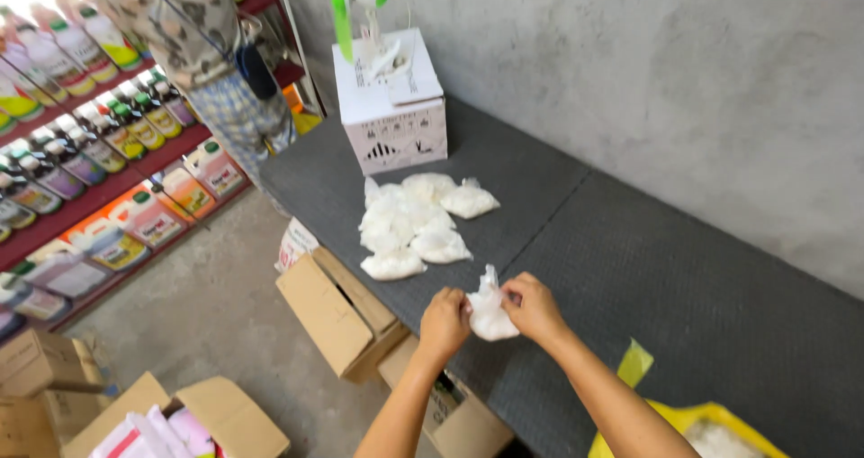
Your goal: The recorder is seen weighing portions of a white powder and then placing them into individual plastic bags.
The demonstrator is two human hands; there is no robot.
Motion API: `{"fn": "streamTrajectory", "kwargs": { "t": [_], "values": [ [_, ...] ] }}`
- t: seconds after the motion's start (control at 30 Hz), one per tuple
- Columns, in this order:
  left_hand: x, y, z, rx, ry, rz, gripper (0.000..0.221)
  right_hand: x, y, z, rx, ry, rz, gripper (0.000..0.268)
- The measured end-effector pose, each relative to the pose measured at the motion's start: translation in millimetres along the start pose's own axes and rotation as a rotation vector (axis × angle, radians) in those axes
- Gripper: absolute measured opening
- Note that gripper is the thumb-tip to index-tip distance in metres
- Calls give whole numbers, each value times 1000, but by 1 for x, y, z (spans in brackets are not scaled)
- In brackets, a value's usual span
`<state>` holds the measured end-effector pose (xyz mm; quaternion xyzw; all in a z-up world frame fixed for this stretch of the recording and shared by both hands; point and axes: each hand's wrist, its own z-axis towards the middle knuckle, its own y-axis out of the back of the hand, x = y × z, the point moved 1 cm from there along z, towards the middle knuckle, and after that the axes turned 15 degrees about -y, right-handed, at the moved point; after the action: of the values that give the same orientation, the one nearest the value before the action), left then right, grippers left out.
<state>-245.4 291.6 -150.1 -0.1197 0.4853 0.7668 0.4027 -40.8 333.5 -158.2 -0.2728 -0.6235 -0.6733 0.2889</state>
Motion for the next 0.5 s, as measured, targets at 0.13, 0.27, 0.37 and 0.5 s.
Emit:
{"fn": "streamTrajectory", "kwargs": {
  "t": [0.13,0.27,0.37,0.5],
  "values": [
    [26,-19,18,46,10,32,8,-10,-11,35,55,-38,22,12],
    [55,-39,42,140,78,10,7,-25,-31,71,118,-114,36,14],
    [80,-51,57,170,88,-4,6,-42,-56,90,126,-192,67,15],
    [120,-74,88,182,93,-15,6,-44,-70,119,93,-298,155,16]
  ]
}}
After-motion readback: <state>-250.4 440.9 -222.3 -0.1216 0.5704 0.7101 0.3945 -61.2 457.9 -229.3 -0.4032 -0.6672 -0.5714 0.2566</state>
